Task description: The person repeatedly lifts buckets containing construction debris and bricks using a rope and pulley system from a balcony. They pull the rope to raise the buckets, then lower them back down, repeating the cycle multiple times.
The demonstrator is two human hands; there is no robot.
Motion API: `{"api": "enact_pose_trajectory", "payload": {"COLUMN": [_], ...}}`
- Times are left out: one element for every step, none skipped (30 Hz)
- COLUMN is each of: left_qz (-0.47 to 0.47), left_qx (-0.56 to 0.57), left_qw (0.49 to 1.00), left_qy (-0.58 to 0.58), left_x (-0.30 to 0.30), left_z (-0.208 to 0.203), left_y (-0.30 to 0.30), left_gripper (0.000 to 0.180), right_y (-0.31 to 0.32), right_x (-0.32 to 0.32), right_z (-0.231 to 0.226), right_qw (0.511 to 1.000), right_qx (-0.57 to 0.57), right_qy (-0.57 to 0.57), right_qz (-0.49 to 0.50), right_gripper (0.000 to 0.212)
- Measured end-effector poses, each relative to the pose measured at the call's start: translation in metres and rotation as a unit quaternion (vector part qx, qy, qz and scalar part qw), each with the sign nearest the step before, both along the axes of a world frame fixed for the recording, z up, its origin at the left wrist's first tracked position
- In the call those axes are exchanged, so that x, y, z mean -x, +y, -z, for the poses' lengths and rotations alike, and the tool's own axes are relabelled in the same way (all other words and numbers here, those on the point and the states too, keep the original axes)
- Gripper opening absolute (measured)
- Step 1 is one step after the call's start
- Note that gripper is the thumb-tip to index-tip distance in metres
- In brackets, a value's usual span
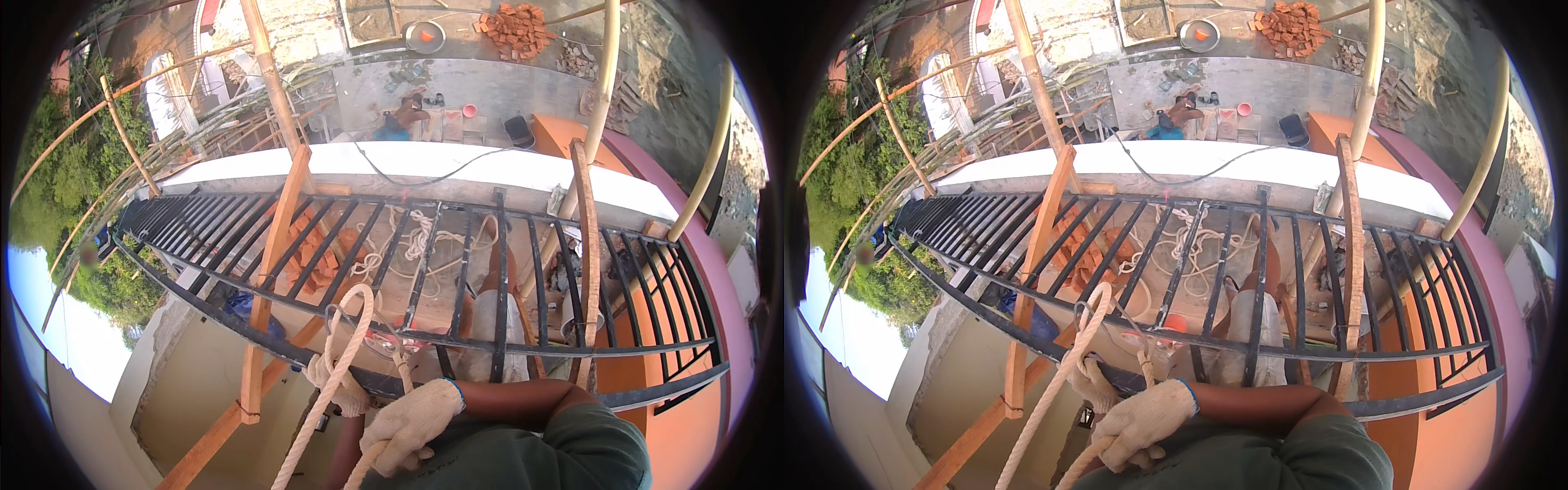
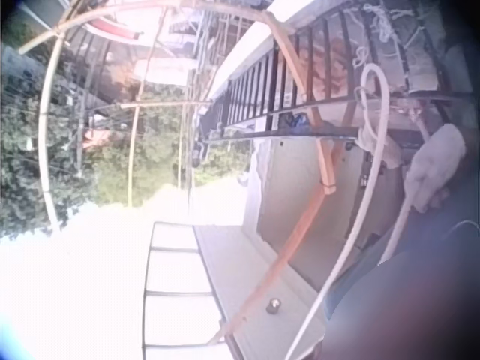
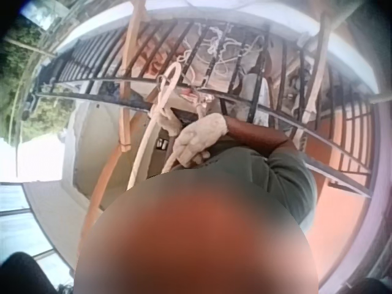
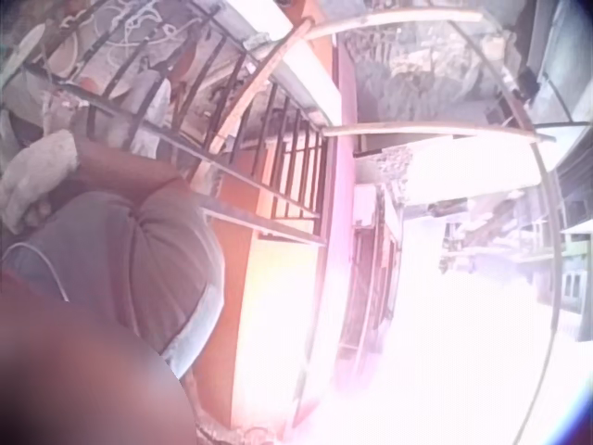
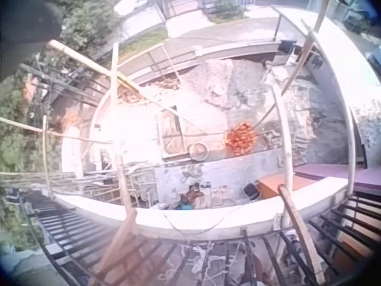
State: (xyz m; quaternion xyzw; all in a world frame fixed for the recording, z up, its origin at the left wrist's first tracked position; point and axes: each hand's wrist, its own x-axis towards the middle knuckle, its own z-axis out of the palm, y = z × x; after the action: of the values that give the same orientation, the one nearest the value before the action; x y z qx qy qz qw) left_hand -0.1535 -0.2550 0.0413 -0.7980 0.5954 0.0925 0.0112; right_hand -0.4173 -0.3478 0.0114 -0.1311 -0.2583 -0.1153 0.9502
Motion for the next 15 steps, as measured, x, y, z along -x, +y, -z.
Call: {"api": "enact_pose_trajectory", "payload": {"left_qz": [-0.004,-0.004,-0.006,-0.007,-0.011,-0.010,-0.008,-0.007,0.000,0.007,0.018,0.022,0.024,0.017,0.024], "left_qx": [0.001,0.000,-0.001,-0.002,-0.004,-0.005,-0.006,-0.010,-0.008,-0.006,-0.003,-0.006,0.000,0.004,0.004], "left_qw": [1.000,1.000,1.000,1.000,1.000,1.000,1.000,1.000,1.000,1.000,1.000,0.999,0.999,0.999,0.999], "left_qy": [-0.001,-0.003,-0.006,-0.008,-0.013,-0.013,-0.012,-0.010,-0.007,-0.003,0.000,-0.039,-0.034,-0.031,-0.025], "left_x": [0.002,0.002,0.004,0.003,0.003,0.001,-0.002,-0.001,0.009,0.018,0.025,0.013,0.005,0.005,0.002], "left_z": [-0.001,-0.002,-0.001,-0.001,-0.002,-0.001,0.000,0.002,0.001,0.000,-0.001,0.001,0.000,-0.002,-0.001], "left_y": [0.002,0.003,0.003,0.004,0.007,0.005,0.004,0.000,-0.004,-0.010,-0.016,-0.006,0.000,0.006,0.004], "left_gripper": [0.022,0.022,0.022,0.023,0.023,0.023,0.023,0.023,0.023,0.022,0.022,0.021,0.021,0.021,0.021], "right_y": [-0.001,0.000,0.002,0.018,0.025,0.029,0.030,0.025,0.018,0.012,0.008,0.007,0.008,0.015,0.019], "right_x": [0.003,0.005,0.006,-0.003,-0.011,-0.018,-0.020,-0.016,-0.009,-0.004,0.000,0.001,-0.001,-0.008,-0.019], "right_z": [0.004,0.008,0.013,0.020,0.031,0.040,0.046,0.051,0.057,0.063,0.070,0.079,0.085,0.091,0.093], "right_qw": [0.997,0.989,0.974,0.911,0.888,0.851,0.805,0.764,0.722,0.676,0.659,0.641,0.622,0.652,0.679], "right_qx": [0.006,0.011,0.016,0.050,0.146,0.239,0.329,0.311,0.294,0.275,0.286,0.297,0.308,0.278,0.197], "right_qy": [0.044,0.087,0.129,0.213,0.256,0.301,0.343,0.380,0.411,0.440,0.454,0.468,0.482,0.476,0.456], "right_qz": [0.061,0.123,0.185,0.350,0.353,0.357,0.355,0.418,0.472,0.523,0.528,0.532,0.536,0.521,0.540], "right_gripper": [0.032,0.031,0.031,0.031,0.030,0.029,0.028,0.028,0.029,0.029,0.031,0.033,0.035,0.033,0.031]}}
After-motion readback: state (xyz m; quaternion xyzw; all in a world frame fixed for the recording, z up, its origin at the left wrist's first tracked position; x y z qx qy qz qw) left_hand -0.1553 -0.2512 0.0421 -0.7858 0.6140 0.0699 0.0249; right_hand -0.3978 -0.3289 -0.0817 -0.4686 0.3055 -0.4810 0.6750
